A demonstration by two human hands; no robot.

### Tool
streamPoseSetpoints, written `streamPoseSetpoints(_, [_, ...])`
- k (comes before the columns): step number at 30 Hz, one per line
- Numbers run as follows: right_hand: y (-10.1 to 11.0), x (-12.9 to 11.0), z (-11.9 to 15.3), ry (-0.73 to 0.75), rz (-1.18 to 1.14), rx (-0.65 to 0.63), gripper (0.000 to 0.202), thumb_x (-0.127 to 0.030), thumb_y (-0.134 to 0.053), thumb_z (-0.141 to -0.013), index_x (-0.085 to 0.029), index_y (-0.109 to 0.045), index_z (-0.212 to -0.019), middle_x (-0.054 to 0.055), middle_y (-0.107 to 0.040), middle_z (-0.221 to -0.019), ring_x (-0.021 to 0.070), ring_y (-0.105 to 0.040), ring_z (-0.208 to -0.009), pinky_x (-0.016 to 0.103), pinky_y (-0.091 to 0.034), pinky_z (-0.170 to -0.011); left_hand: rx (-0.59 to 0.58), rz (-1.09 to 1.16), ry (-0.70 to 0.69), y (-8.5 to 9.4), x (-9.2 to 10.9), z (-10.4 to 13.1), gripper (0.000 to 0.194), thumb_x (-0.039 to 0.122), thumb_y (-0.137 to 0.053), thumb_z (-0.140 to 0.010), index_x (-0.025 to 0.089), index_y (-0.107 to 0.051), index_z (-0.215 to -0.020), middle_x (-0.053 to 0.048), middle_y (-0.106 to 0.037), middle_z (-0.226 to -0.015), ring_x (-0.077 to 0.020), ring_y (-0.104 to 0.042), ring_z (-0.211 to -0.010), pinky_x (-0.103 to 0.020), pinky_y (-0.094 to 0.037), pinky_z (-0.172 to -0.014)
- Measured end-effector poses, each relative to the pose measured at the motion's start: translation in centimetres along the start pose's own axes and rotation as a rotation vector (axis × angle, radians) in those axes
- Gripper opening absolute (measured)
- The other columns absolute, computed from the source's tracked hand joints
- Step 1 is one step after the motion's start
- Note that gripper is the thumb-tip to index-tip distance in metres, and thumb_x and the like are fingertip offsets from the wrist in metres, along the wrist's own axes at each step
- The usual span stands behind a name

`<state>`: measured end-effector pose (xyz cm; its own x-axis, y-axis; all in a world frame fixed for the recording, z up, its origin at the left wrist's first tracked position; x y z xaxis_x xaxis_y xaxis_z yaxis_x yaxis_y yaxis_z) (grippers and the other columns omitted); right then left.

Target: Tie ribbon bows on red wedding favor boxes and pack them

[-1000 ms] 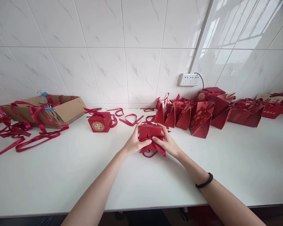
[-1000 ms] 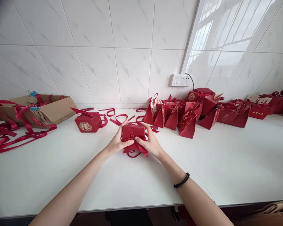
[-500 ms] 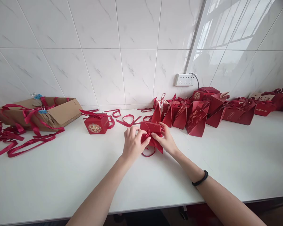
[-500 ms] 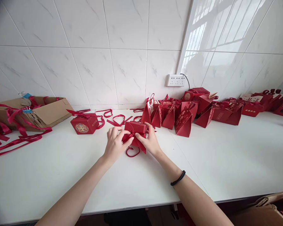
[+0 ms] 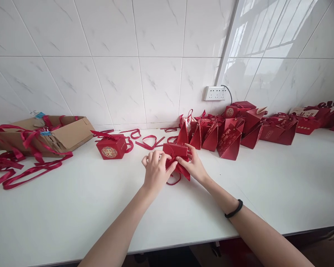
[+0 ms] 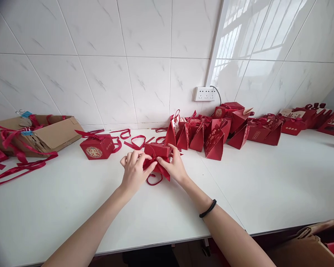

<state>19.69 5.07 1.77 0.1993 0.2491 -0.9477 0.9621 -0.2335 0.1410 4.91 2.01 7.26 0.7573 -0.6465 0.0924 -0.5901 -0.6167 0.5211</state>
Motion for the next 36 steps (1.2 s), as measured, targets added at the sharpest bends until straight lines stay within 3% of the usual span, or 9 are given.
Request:
streamPoseSetpoints(4, [0.1,0.0,0.0,0.001,0.008,0.005,0.068,-0.044,-0.066,-0.073,-0.022,-0.035,-0.13,0.012,-0.052,-0.13,0.0259,-0.052,-0.117,0.044,-0.049,-0.092,0.022,-0.073,-0.013,0.3,0.4,0.0,0.006,0.021,-0.064,-0.081,0.02,-0.06,-0.077,-0.004,-0.059,-0.087,-0.0188,-0.051,-0.081,-0.035,-0.024,-0.076])
streamPoseSetpoints(10, [0.0,0.1,0.0,0.028,0.021,0.004,0.066,-0.042,-0.067,-0.073,-0.024,-0.036,-0.128,0.01,-0.052,-0.13,0.0245,-0.053,-0.115,0.044,-0.047,-0.096,0.007,-0.1,0.02,0.2,0.2,0.0,0.013,0.03,-0.065,-0.081,0.02,-0.06,-0.077,-0.005,-0.06,-0.089,-0.0203,-0.051,-0.082,-0.035,-0.023,-0.075])
streamPoseSetpoints(18, [0.0,0.1,0.1,-0.004,-0.018,0.01,0.067,-0.043,-0.066,-0.074,-0.023,-0.035,-0.129,0.01,-0.055,-0.126,0.0244,-0.055,-0.114,0.043,-0.049,-0.092,0.076,-0.039,-0.098,0.9,1.4,0.0,0.009,0.017,-0.058,-0.084,0.02,-0.059,-0.076,-0.002,-0.062,-0.082,-0.016,-0.053,-0.075,-0.035,-0.023,-0.073])
streamPoseSetpoints(22, [0.5,0.3,0.0,-0.044,-0.06,0.052,0.065,-0.044,-0.066,-0.073,-0.025,-0.037,-0.128,0.01,-0.055,-0.124,0.0245,-0.056,-0.112,0.042,-0.051,-0.091,0.024,0.003,-0.104,0.8,1.2,-0.2,0.014,0.015,-0.051,-0.088,0.022,-0.06,-0.08,0.001,-0.065,-0.075,-0.0153,-0.056,-0.073,-0.036,-0.022,-0.074])
streamPoseSetpoints(27, [0.8,0.3,-0.1,-0.045,-0.083,0.069,0.062,-0.046,-0.066,-0.073,-0.025,-0.039,-0.125,0.01,-0.053,-0.128,0.0247,-0.056,-0.112,0.042,-0.05,-0.092,-0.006,0.017,-0.094,0.8,0.9,-0.3,0.018,0.024,-0.051,-0.09,0.024,-0.058,-0.073,0.003,-0.062,-0.06,-0.017,-0.055,-0.066,-0.036,-0.022,-0.072])
streamPoseSetpoints(32, [1.2,-0.1,0.0,-0.007,-0.056,0.117,0.063,-0.044,-0.067,-0.071,-0.025,-0.04,-0.126,0.01,-0.054,-0.128,0.0249,-0.056,-0.111,0.043,-0.05,-0.092,-0.108,0.073,-0.162,-0.4,1.2,0.0,0.022,0.018,-0.049,-0.089,0.022,-0.058,-0.069,0.002,-0.061,-0.061,-0.0158,-0.055,-0.066,-0.035,-0.021,-0.068])
streamPoseSetpoints(36, [1.8,-0.5,0.1,0.005,-0.042,0.164,0.066,-0.044,-0.068,-0.071,-0.025,-0.04,-0.127,0.01,-0.053,-0.13,0.025,-0.054,-0.112,0.043,-0.051,-0.09,-0.145,0.114,-0.208,-0.8,0.7,0.1,0.02,0.015,-0.047,-0.088,0.022,-0.064,-0.079,0.001,-0.065,-0.069,-0.0139,-0.056,-0.068,-0.035,-0.024,-0.072])
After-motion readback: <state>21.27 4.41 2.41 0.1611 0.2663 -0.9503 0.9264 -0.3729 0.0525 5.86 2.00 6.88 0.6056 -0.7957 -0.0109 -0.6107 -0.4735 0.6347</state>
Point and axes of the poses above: each hand's wrist, its own z-axis away from the middle knuckle, its own y-axis out of the back of the hand, x = y × z, the point moved 9 cm from there along -z, towards the middle knuckle
